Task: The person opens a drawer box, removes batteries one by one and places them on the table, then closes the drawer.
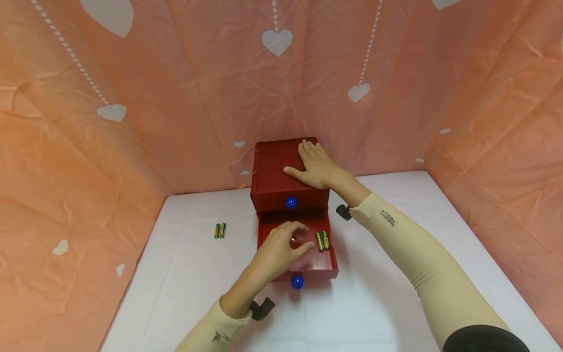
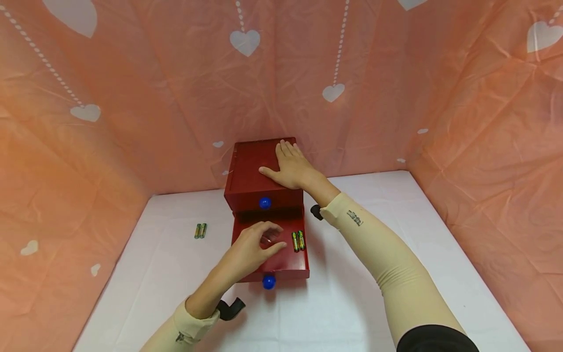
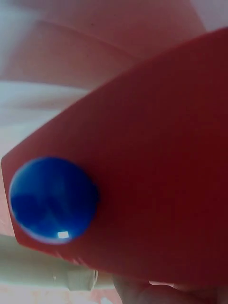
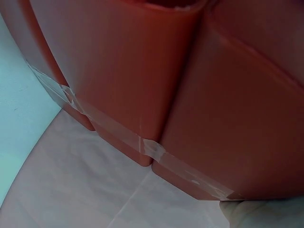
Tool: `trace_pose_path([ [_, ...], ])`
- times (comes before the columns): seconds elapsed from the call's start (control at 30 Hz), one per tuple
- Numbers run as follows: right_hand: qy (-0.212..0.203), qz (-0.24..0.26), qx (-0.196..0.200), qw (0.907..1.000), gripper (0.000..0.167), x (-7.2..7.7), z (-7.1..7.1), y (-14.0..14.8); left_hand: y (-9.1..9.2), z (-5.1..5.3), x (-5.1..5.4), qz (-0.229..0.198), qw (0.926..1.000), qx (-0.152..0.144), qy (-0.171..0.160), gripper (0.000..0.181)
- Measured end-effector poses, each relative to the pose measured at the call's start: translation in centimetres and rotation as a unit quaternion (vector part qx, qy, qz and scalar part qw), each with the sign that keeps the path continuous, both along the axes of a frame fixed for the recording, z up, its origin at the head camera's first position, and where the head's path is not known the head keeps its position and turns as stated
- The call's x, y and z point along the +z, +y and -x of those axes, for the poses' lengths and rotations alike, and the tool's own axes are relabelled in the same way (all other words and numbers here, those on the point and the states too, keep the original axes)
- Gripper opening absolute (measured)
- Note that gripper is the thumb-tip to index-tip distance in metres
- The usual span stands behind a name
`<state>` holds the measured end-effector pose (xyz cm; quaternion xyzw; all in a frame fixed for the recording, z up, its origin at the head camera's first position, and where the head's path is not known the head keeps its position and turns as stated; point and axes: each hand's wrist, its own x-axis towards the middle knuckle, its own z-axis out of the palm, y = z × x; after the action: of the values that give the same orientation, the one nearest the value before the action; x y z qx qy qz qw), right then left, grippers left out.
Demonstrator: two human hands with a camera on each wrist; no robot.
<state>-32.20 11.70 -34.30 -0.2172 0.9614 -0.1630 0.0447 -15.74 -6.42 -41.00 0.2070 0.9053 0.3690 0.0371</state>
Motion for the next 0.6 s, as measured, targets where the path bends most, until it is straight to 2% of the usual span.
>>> trace_pose_path([
  [0.2, -0.003, 0.004, -0.002, 1.0000, 0.098, 0.1, 0.0, 0.0, 0.7, 0.5, -0.4, 0.028, 0.9996, -0.004, -0.010, 0.045],
  [0.6, -0.002, 0.002, 0.001, 1.0000, 0.098, 0.1, 0.0, 0.1, 2.1, 1.3, -1.3, 0.076, 0.9971, -0.001, -0.002, 0.049],
])
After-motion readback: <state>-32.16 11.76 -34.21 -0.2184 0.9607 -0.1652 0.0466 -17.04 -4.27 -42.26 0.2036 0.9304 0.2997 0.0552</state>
